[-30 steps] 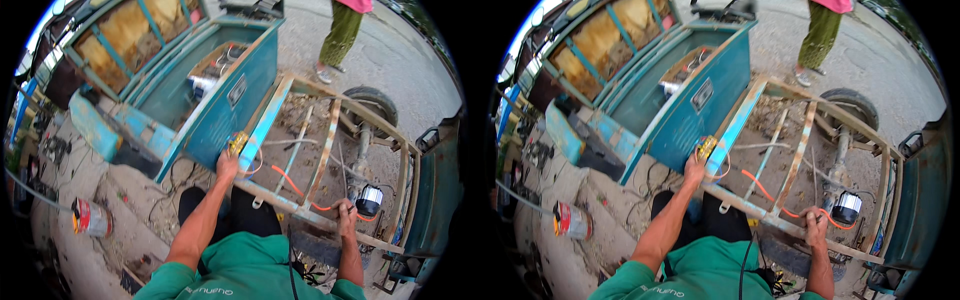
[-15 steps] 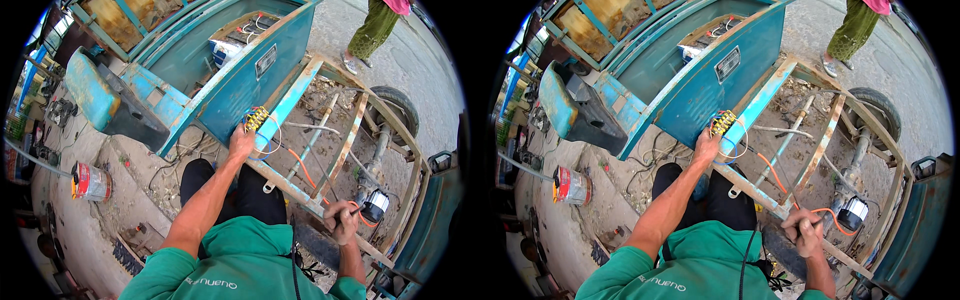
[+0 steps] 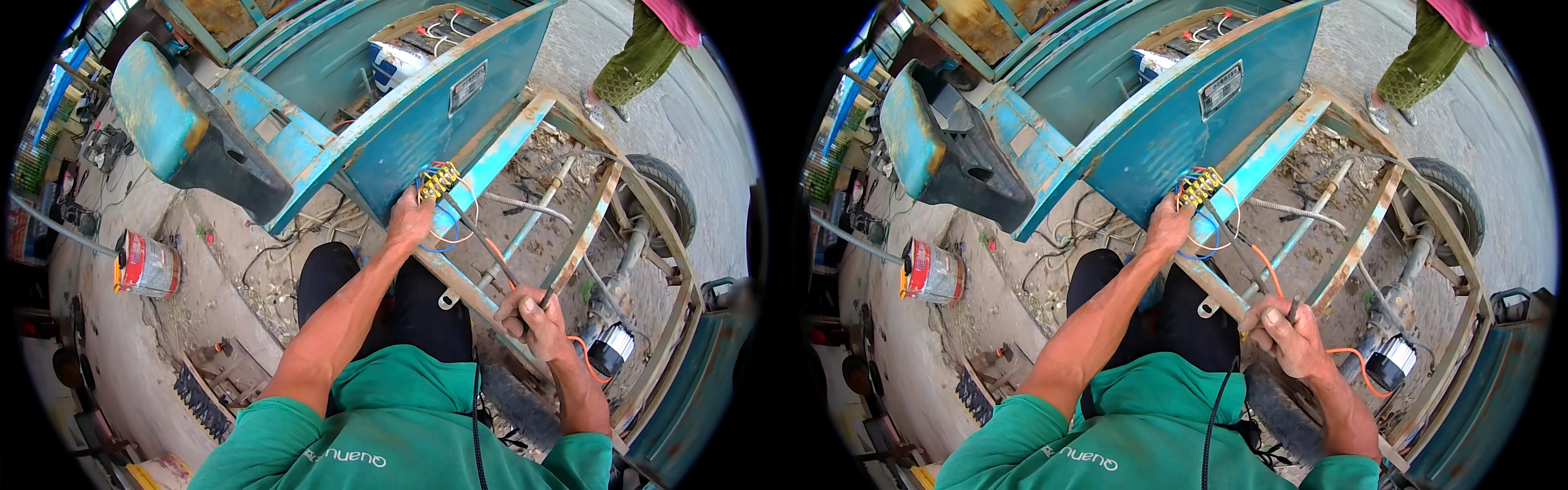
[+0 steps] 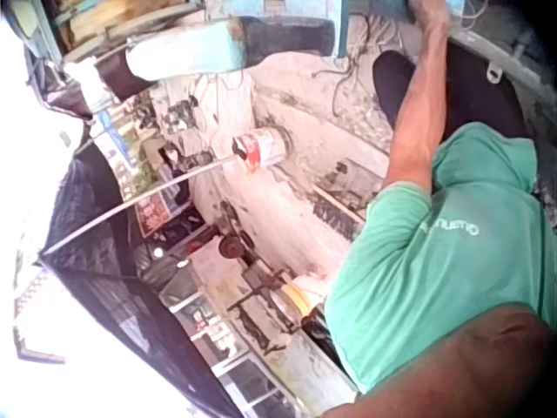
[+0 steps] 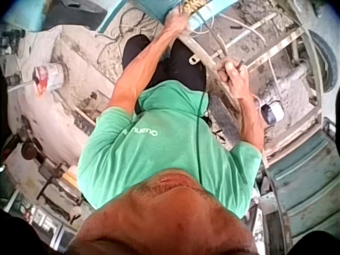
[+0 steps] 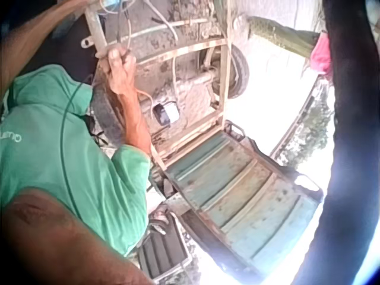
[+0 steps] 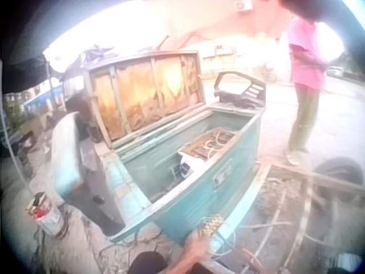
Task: The person works on the electrical system of a teal three-wheeled vehicle, connecting and adjusting wires near the battery and controller. They use a screwdriver to tighten connections and manipulate wire bundles within the vehicle's frame.
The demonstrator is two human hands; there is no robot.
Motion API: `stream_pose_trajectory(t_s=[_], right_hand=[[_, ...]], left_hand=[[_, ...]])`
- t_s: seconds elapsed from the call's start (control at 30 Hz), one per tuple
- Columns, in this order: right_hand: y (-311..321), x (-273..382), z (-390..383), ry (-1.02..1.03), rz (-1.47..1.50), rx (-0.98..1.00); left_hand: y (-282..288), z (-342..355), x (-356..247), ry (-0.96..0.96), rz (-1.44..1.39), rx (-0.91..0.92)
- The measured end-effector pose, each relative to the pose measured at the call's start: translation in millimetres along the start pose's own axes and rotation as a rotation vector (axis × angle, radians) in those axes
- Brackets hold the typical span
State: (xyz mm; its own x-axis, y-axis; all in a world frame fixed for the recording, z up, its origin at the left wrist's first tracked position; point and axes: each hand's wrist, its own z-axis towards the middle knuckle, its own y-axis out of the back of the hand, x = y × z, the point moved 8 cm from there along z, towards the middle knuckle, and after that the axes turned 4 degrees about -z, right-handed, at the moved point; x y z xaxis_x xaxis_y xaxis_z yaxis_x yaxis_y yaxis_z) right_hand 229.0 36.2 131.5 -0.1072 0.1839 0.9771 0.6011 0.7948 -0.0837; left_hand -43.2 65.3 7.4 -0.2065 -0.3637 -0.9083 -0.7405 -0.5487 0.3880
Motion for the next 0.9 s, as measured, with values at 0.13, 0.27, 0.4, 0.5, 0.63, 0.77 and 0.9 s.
stream_pose_trajectory(t_s=[0.13, 0.27, 0.4, 0.5, 0.63, 0.77, 0.9], right_hand=[[1, 3, 7, -0.026, -0.059, 0.045], [3, 5, 17, -0.002, -0.15, 0.073], [7, 7, 23, 0.02, -0.222, 0.109], [11, 4, 26, 0.03, -0.235, 0.119], [12, 11, 28, -0.039, -0.274, 0.171], [13, 21, 32, -0.037, -0.352, 0.247], [12, 26, 34, -0.097, -0.361, 0.271]], left_hand=[[1, -3, -3, 0.019, 0.006, -0.01], [3, -5, -5, 0.035, 0.013, -0.003], [3, -4, -4, 0.026, 0.019, -0.009], [1, -2, -4, 0.017, -0.001, -0.008], [2, -4, -5, 0.035, 0.013, 0.015], [-1, -2, -2, 0.042, 0.009, 0.029], [-2, -3, -1, 0.042, 0.005, 0.027]])
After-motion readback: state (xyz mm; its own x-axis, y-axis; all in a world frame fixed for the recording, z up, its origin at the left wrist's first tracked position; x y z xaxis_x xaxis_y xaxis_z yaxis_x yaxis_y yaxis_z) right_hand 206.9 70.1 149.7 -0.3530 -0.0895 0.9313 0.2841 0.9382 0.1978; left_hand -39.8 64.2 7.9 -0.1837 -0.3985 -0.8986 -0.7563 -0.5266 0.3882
